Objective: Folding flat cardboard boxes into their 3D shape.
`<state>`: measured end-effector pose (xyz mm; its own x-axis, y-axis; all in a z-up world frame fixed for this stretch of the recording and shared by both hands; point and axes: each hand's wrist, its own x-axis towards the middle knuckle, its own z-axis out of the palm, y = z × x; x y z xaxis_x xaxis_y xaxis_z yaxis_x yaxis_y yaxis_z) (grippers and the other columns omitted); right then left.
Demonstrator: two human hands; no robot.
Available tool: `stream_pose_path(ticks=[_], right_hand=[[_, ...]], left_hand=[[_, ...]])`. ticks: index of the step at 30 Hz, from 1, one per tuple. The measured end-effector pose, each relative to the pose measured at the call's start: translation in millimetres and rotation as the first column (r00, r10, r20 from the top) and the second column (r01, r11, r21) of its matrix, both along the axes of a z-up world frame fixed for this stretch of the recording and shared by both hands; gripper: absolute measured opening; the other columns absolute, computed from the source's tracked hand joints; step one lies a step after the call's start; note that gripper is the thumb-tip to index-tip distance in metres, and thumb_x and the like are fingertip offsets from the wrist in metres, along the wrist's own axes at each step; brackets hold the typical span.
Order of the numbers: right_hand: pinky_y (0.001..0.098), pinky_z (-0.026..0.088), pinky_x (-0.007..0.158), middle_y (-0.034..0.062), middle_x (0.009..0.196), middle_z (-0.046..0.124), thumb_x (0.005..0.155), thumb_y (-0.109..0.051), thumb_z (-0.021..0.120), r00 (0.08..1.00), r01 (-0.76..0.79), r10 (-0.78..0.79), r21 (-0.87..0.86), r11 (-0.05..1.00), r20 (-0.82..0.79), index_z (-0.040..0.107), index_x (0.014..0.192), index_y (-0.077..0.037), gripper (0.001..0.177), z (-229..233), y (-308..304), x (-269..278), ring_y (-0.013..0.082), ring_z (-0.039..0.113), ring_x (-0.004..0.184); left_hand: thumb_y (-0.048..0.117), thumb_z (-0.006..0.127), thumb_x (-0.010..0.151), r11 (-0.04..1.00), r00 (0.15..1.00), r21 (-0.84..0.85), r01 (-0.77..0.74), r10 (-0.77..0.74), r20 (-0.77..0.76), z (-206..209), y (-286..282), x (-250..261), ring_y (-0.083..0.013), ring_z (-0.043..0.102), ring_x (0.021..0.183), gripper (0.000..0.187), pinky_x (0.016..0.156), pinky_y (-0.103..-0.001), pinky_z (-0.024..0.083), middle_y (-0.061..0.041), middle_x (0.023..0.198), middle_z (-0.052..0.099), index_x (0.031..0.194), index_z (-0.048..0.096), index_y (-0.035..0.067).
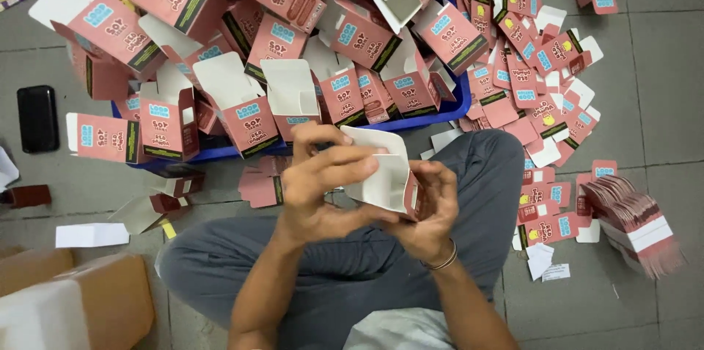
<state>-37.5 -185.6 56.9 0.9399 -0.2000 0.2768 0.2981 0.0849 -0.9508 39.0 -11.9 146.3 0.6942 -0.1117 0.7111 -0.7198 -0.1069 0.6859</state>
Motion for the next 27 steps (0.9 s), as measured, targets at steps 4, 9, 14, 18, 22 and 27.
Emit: stream_pose_path(ticks=[4,9,14,18,22,27], right_hand=[[0.0366,0.053,0.093,0.0184,0.116,0.066,0.055,-0.021,0.104,0.999,0.034,-0.034,-0.020,0.999,0.004,0.043,0.127,0.001,0.097,-3,6,0,0.0232,0.066,0.107],[0.0310,0.052,0.094,0.0128,0.118,0.066,0.052,-0.053,0.097,0.998,0.065,-0.064,0.059,0.996,-0.025,0.044,0.134,-0.001,0.111,2,6,2,0.0166,0.061,0.107],[0.0305,0.051,0.095,0.0133,0.118,0.067,0.054,-0.036,0.102,0.998,0.064,-0.064,0.000,0.998,-0.018,0.042,0.133,-0.003,0.105,9,0,7,0.0171,0.062,0.105],[0.0336,0.051,0.094,0.0153,0.118,0.066,0.057,-0.034,0.101,0.998,0.057,-0.057,-0.043,0.997,0.005,0.038,0.134,-0.001,0.105,20,-1,12,0.0190,0.062,0.104],[0.0306,0.049,0.099,0.0113,0.120,0.066,0.055,-0.051,0.097,0.998,0.057,-0.056,-0.022,0.998,0.024,0.039,0.135,-0.004,0.110,14,-4,12,0.0155,0.062,0.108],[0.0304,0.053,0.090,0.0125,0.106,0.070,0.063,-0.044,0.094,0.998,0.060,-0.059,0.034,0.998,-0.037,0.036,0.137,0.000,0.104,22,0,14,0.0166,0.065,0.097]], left_hand=[[0.053,0.091,0.070,0.988,0.994,0.113,-0.110,0.108,0.023,-4,-5,-6,-0.0289,0.049,0.105,0.056,0.101,-0.039,0.043,-0.004,0.120,0.073,0.115,0.077,0.024],[0.070,0.073,0.080,0.931,0.980,0.309,-0.196,0.177,0.090,-4,-12,-12,-0.0320,0.038,0.109,0.051,0.100,-0.046,0.034,-0.003,0.132,0.054,0.115,0.077,0.033],[0.072,0.069,0.083,0.906,0.980,0.373,-0.199,0.174,0.098,-2,-10,-10,-0.0316,0.036,0.113,0.054,0.107,-0.048,0.027,-0.003,0.136,0.053,0.121,0.075,0.034],[0.069,0.074,0.081,0.942,0.984,0.287,-0.175,0.168,0.052,-13,-9,-17,-0.0316,0.039,0.118,0.059,0.110,-0.049,0.028,-0.004,0.136,0.056,0.127,0.071,0.033],[0.066,0.071,0.086,0.916,0.978,0.347,-0.201,0.165,0.131,-9,-14,-13,-0.0313,0.038,0.118,0.045,0.106,-0.050,0.027,-0.004,0.135,0.055,0.119,0.074,0.035],[0.060,0.071,0.089,0.936,0.985,0.307,-0.173,0.161,0.062,-11,-18,-10,-0.0316,0.041,0.118,0.040,0.106,-0.053,0.026,-0.005,0.133,0.056,0.118,0.074,0.032]])
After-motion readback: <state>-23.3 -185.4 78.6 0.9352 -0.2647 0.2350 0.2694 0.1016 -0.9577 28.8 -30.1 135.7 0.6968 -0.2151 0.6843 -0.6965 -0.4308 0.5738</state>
